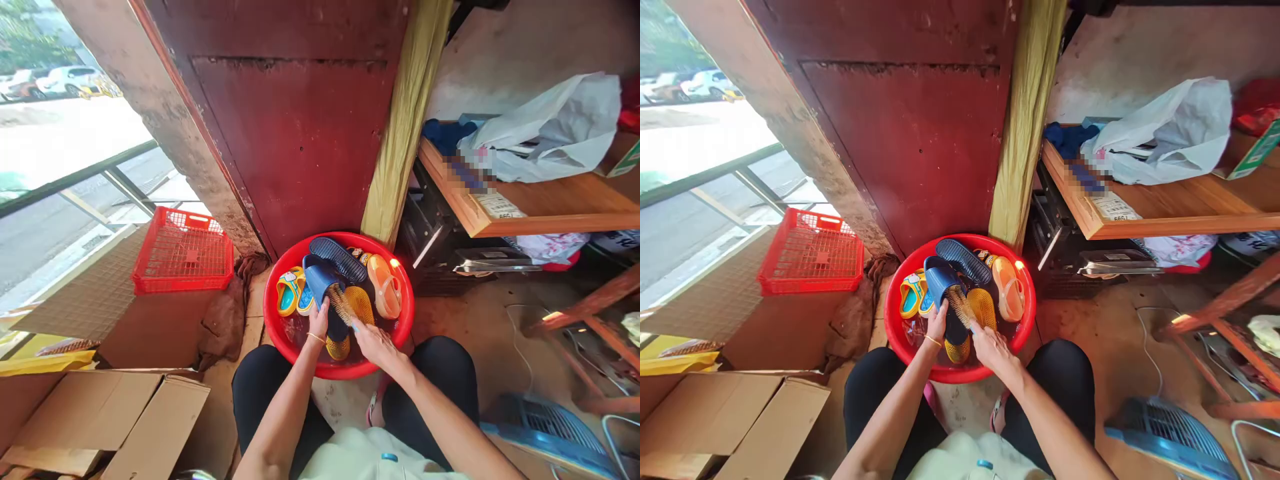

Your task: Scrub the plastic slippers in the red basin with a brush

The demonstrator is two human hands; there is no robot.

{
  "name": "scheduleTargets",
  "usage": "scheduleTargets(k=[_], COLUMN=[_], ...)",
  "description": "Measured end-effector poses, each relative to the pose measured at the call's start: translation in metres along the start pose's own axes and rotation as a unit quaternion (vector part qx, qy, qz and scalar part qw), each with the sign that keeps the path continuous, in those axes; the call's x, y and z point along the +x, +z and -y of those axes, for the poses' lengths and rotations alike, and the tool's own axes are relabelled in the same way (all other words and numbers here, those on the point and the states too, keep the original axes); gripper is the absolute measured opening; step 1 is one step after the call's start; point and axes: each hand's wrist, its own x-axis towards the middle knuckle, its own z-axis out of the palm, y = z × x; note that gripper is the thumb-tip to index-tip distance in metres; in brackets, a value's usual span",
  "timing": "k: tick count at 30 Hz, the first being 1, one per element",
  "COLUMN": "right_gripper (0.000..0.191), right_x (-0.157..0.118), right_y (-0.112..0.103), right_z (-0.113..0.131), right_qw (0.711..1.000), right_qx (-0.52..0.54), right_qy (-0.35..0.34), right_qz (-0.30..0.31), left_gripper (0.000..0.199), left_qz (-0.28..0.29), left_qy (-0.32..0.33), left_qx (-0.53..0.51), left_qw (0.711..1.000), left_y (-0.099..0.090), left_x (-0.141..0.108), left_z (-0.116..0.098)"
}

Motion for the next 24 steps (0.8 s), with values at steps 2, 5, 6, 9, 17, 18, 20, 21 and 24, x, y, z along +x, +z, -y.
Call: scheduleTargets(k=[2,5,6,9,17,18,20,21,24], right_gripper=[0.056,0.053,0.055,0.069,0.073,0.071,0.067,0.064,0.059], right_x=[-0.009,-0.027,-0.030,-0.030,-0.014,-0.014,-0.015,-0.015,-0.016], right_y=[0.003,0.008,0.009,0.014,0.027,0.026,0.024,0.023,0.022], right_z=[-0.009,-0.034,-0.043,-0.063,-0.069,-0.070,-0.073,-0.076,-0.082], right_qw=[0.995,0.979,0.975,0.948,0.875,0.875,0.873,0.870,0.859], right_qx=[0.086,0.191,0.216,0.297,0.438,0.440,0.451,0.459,0.488], right_qy=[-0.057,-0.061,-0.037,0.065,0.154,0.148,0.141,0.138,0.125], right_qz=[-0.012,-0.019,-0.030,-0.092,-0.140,-0.133,-0.119,-0.112,-0.094], left_gripper=[0.055,0.050,0.048,0.065,0.054,0.050,0.055,0.065,0.093], left_qz=[-0.012,-0.052,-0.052,-0.068,0.007,0.093,0.207,0.209,0.158], left_qy=[0.086,0.160,0.153,0.103,0.282,0.273,0.203,0.158,0.018], left_qx=[0.074,0.185,0.225,0.332,0.519,0.527,0.544,0.549,0.569], left_qw=[0.993,0.968,0.961,0.935,0.807,0.800,0.787,0.794,0.807], left_y=[-0.007,-0.022,-0.030,-0.058,-0.024,-0.007,0.028,0.044,0.078], left_x=[0.010,0.038,0.050,0.078,0.041,0.027,0.004,-0.004,-0.011], left_z=[-0.015,-0.048,-0.060,-0.092,-0.069,-0.054,-0.023,-0.008,0.027])
